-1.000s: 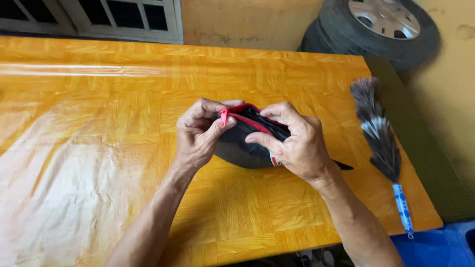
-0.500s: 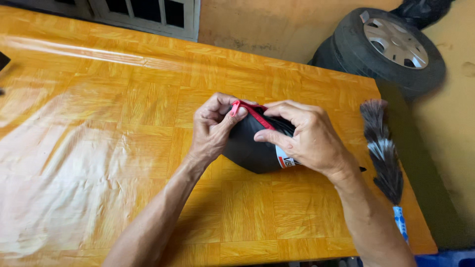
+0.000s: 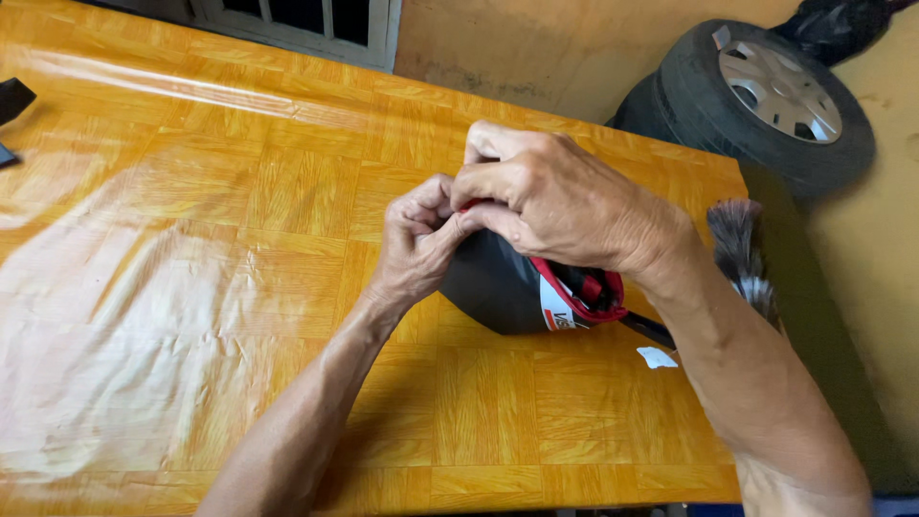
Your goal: The person folds a black garment into a compact square, places it into a small black pouch, and then takes a larger black shipping bag and wipes it with a duster.
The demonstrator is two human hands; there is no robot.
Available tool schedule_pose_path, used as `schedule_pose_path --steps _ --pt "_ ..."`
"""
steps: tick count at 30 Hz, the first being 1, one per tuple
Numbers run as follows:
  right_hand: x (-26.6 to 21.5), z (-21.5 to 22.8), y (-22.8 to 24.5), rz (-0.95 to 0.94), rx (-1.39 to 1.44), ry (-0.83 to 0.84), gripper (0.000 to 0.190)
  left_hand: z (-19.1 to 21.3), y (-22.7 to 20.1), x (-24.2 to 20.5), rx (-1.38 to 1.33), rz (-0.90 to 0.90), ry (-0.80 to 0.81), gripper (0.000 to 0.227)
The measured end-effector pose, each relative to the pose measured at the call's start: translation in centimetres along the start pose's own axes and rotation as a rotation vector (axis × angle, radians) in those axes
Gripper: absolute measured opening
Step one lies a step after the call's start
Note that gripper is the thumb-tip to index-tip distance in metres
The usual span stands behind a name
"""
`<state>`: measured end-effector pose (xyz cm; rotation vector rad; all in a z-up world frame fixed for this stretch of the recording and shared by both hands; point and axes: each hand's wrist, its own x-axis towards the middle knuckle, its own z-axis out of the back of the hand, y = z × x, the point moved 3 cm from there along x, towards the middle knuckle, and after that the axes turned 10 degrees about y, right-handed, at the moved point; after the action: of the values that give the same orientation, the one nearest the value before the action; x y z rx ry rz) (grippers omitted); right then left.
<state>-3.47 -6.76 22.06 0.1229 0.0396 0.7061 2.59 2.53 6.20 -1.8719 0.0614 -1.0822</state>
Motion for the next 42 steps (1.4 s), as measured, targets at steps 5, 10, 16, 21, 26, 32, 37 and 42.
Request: schedule_pose_path --steps 5,10,16,21,26,32,37,42 --pt "0.0 1.1 -1.5 0.067 0.166 -0.055 0.008 0.3 0.5 0.1 -0.005 0.107 -0.031 0.016" --pt "-0.1 0.7 -1.6 0.104 0.15 -0.06 0.013 0.5 1.3 -0.2 -0.114 0.134 -0.065 0.015" --pt "-0.4 0.8 -1.5 0.167 0.12 -0.044 0.011 1.2 1.6 0.1 -0.167 0.114 -0.048 0.016" --pt "-1.0 0.5 -1.6 0.165 0.142 -0.07 0.015 1.2 1.6 0.0 -0.132 0.124 -0.044 0.016" --pt "-1.9 0.2 -2.1 0.152 0.12 -0.084 0.013 1.0 -0.1 0.5 -0.213 0.129 -0.039 0.015" --pt "-2.8 -0.1 -2.3 0.093 0.1 -0.114 0.011 0.2 -0.9 0.6 -0.244 0.086 0.025 0.014" --pt "-4.7 -0.5 -0.2 -0.214 0.043 -0.241 0.023 0.6 -0.3 0.4 -0.275 0.102 -0.027 0.016" --pt "-6.1 -4.2 -0.1 -0.413 -0.011 -0.29 0.062 1.2 0.0 0.6 -0.44 0.196 0.137 0.02"
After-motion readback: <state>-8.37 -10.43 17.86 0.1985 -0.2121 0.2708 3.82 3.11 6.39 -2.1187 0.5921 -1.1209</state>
